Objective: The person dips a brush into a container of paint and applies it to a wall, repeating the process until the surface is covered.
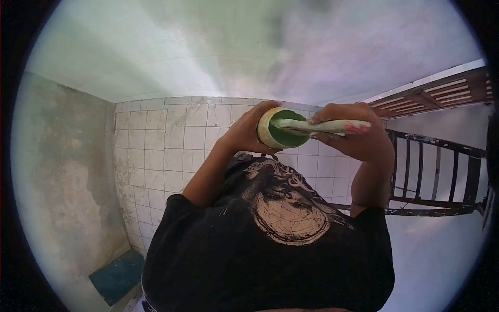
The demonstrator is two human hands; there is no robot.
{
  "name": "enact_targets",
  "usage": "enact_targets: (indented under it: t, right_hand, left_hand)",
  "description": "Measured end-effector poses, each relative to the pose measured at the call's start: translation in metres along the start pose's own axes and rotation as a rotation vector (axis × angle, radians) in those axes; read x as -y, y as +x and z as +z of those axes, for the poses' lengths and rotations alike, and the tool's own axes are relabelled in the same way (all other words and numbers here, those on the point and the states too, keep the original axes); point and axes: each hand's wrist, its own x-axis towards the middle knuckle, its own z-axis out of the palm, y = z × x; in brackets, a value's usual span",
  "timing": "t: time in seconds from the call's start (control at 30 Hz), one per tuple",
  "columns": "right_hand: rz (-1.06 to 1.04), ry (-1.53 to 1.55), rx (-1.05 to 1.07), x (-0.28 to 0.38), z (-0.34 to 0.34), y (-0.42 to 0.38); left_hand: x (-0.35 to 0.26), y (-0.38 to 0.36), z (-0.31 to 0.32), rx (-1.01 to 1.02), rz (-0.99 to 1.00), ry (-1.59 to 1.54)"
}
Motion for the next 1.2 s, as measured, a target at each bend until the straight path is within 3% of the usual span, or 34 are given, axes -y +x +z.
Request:
enact_targets:
  t: [0.5, 0.67, 0.9, 1.2]
  right_hand:
    - [0.047, -0.082, 0.064, -0.006, 0.021, -0.002]
    - [-0.036, -0.04, -0.08, 0.002, 0.014, -0.012]
    - [-0.016, -0.107, -0.035, 0.006, 0.026, -0.017]
    - [-0.212, -0.461, -0.06, 0.014, 0.04, -0.021]
  left_hand:
    - [-0.006, -0.007, 0.005, 0.037, -0.089, -0.041]
    - [-0.004, -0.011, 0.006, 0.017, -0.06, -0.017]
    - [-0.012, -0.013, 0.01, 0.002, -0.1, -0.054]
    - [-0.017, -0.02, 0.01, 0.023, -0.063, -0.022]
